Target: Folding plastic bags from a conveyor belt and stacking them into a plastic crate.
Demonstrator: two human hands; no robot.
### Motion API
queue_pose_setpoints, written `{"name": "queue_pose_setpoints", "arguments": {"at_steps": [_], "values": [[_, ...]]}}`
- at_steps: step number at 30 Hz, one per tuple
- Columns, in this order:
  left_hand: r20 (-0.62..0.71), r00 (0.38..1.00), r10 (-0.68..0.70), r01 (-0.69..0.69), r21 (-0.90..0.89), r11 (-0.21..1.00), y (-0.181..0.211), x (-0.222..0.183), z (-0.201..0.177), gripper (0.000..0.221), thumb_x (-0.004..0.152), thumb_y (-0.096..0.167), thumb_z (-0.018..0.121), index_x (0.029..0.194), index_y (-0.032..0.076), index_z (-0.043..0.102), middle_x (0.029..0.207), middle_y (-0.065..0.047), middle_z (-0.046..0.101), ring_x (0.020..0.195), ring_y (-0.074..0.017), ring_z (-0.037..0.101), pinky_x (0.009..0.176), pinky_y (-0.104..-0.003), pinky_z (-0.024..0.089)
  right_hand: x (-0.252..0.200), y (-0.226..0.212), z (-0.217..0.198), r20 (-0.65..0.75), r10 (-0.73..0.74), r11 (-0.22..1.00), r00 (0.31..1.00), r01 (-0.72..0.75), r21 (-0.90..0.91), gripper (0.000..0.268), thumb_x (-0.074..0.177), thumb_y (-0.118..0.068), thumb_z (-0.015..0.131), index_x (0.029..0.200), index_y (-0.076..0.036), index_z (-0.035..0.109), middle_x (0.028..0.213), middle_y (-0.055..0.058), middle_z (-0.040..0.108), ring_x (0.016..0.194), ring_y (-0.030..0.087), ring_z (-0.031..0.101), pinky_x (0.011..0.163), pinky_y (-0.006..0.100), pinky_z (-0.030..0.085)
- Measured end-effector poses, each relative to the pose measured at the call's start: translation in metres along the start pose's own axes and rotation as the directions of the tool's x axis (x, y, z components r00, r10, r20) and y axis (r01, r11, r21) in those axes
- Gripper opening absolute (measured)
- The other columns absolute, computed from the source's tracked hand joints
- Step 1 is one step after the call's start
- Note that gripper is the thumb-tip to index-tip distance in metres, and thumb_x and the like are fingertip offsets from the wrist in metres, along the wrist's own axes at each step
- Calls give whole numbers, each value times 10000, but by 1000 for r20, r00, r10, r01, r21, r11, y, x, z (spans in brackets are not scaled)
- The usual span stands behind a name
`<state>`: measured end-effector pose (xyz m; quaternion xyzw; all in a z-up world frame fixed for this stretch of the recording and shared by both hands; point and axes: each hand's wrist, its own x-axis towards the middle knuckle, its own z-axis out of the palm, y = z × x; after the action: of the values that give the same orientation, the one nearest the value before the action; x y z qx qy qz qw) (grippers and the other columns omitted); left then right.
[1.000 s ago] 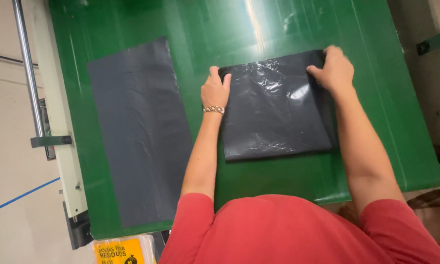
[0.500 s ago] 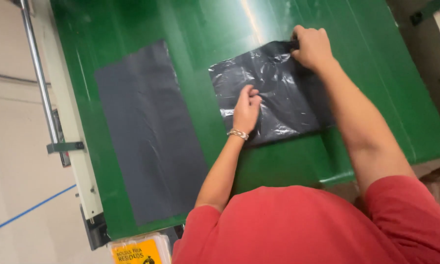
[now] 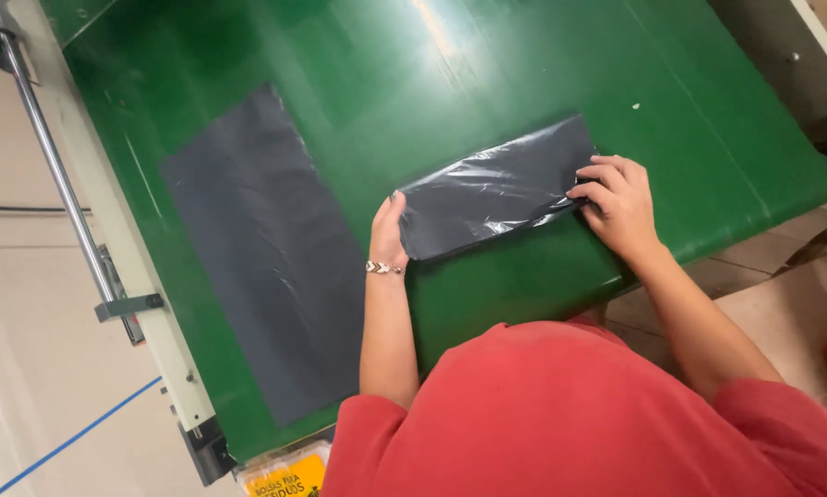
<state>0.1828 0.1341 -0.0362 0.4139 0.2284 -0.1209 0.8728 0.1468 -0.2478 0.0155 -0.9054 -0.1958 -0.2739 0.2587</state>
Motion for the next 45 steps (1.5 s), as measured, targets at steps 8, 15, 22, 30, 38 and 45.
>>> {"name": "queue_pose_setpoints", "arguments": {"at_steps": [8, 15, 22, 30, 38, 45], "values": [[111, 638, 762, -274, 958, 90, -7, -34, 41, 630, 739, 137, 812, 1300, 130, 526, 1127, -17, 590, 943, -168, 626, 861, -355, 542, 19, -9, -13, 178, 38, 992, 983, -15, -124, 230, 756, -384, 707, 940, -250, 728, 1274, -7, 665, 1352, 250, 542, 1137, 458, 377], [617, 709, 343, -330, 719, -611, -52, -44, 144, 657, 907, 346, 579, 1453, 19, 417, 1527, -195, 400, 1499, -361, 221, 1190, -599, 206, 63, -75, 88, 246, -95, 955, 965, 18, 297, 731, 964, -493, 456, 1491, 11, 411, 1506, 242, 452, 1423, 375, 402, 1193, 489, 279], [443, 875, 193, -275, 785, -556, -12, -55, 100, 933, 883, 607, 565, 1540, 8, 280, 1654, -194, 182, 1548, -360, 111, 1204, -627, 188, 62, -27, 52, 300, -18, 961, 954, 100, -259, 871, 870, -617, 609, 1442, 36, 530, 1483, 243, 523, 1446, 368, 417, 1195, 510, 270], [905, 416, 91, -450, 292, -844, -9, -75, 13, 368, 961, 481, 440, 1114, 157, 525, 1153, -38, 448, 1078, -239, 454, 836, -422, 428, 45, -45, 57, 307, -94, 964, 947, 164, -210, 753, 870, -442, 622, 1424, 55, 505, 1501, 264, 475, 1449, 399, 390, 1217, 508, 253], [840, 428, -333, -834, 226, -503, -16, -77, 76, 216, 858, 366, 543, 750, 181, 529, 751, 11, 564, 718, -195, 638, 605, -335, 532, -36, -110, 56, 343, -275, 953, 898, 209, 217, 576, 802, -226, 670, 1322, -10, 550, 1458, 177, 507, 1390, 349, 457, 1180, 503, 319], [462, 703, -540, -104, 818, 566, -4, 6, 85, 736, 942, 639, 256, 1055, 66, 705, 1084, -143, 736, 1083, -229, 680, 984, -357, 516, -114, -33, 59, 556, 149, 643, 818, -507, 574, 253, 947, -132, 539, 1113, -129, 730, 1101, 48, 731, 1059, 194, 651, 988, 464, 479]]}}
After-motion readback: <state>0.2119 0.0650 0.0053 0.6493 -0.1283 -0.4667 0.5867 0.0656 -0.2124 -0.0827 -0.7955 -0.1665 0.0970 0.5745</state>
